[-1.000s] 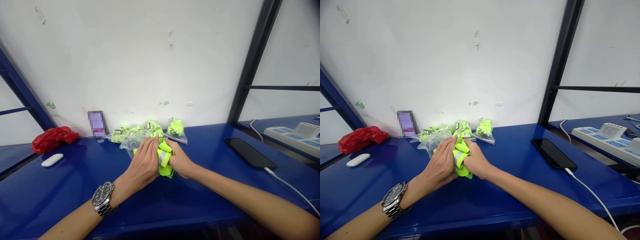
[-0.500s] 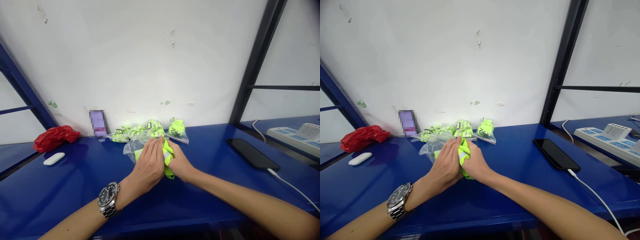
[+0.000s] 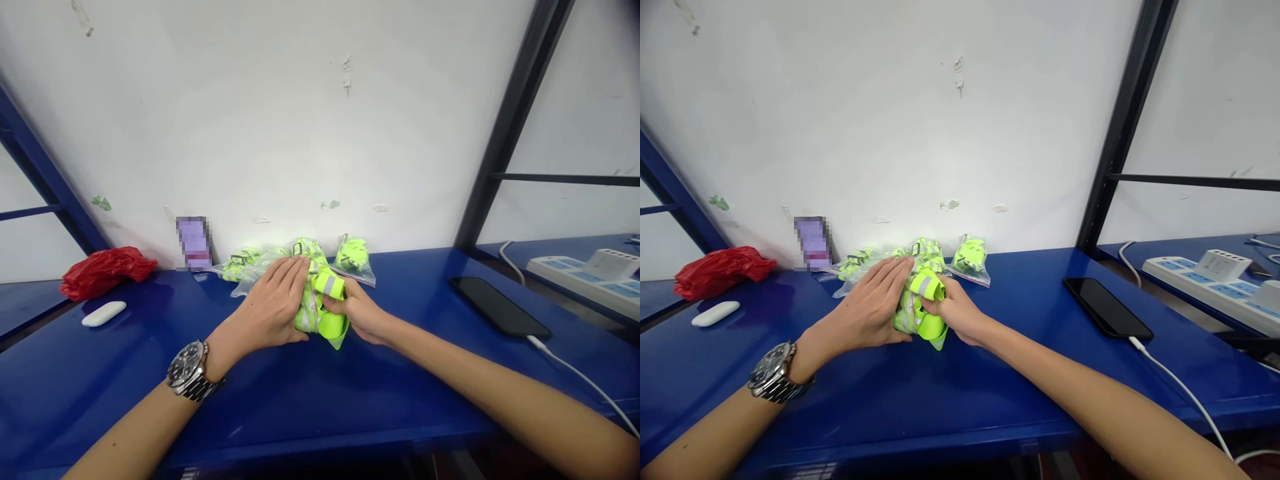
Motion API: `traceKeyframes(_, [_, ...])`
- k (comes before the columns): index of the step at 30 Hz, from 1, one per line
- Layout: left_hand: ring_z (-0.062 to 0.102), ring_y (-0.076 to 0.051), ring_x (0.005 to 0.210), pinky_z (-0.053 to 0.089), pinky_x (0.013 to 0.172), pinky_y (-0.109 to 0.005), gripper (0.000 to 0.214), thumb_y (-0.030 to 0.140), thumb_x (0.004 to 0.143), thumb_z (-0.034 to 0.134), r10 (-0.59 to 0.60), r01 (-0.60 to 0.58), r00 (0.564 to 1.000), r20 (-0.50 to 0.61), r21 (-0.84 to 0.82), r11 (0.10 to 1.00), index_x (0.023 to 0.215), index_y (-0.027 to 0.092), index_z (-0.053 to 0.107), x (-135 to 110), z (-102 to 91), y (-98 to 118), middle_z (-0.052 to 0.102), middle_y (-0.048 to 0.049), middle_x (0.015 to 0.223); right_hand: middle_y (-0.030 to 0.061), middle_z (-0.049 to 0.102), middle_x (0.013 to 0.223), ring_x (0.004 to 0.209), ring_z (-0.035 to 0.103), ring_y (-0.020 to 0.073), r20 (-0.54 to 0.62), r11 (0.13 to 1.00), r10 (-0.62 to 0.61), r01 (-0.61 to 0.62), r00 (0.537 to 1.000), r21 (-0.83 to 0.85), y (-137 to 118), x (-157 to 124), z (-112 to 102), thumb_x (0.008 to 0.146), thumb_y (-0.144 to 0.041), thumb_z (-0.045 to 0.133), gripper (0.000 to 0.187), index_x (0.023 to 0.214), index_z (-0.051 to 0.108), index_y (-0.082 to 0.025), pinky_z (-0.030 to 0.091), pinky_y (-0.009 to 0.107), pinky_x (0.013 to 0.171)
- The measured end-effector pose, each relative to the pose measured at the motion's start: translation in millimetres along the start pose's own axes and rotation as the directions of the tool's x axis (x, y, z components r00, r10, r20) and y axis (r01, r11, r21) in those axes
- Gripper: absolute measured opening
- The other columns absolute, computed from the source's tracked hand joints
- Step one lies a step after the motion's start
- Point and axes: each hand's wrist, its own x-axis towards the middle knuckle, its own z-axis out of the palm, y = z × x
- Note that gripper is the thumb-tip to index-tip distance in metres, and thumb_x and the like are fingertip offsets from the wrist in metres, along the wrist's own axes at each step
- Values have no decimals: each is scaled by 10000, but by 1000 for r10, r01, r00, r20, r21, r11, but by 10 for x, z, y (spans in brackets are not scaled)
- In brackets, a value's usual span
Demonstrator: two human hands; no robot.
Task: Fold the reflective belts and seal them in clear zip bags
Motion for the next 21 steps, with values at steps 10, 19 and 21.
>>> traceKeyframes(10, [546,-351,1102,382,1030,-537,671,297,575,618,-53,50,998,-41,-77,996,1185,60,466,-17,131,64,597,-201,1131,30,574,970,885,547,177,110,999,-15,18,994,-32,69,-38,-106,590,-330,852,595,1058,517,-181,462,293,777])
traceKeyframes(19, [537,-344,1064,436,976,-511,609,235,638,599,-89,78,990,-105,-109,991,1196,31,465,4,140,219,589,-201,1105,-28,493,823,732,464,129,19,939,-178,175,984,-297,152,-14,22,642,-205,714,414,917,405,-207,391,254,640])
traceKeyframes(21, [528,-350,1087,440,977,-519,636,236,654,617,-91,76,990,-111,-131,988,1228,26,440,-11,151,234,579,-212,1133,-31,502,806,709,467,131,9,885,-214,198,977,-421,176,-11,14,649,-193,677,385,905,391,-213,368,252,614])
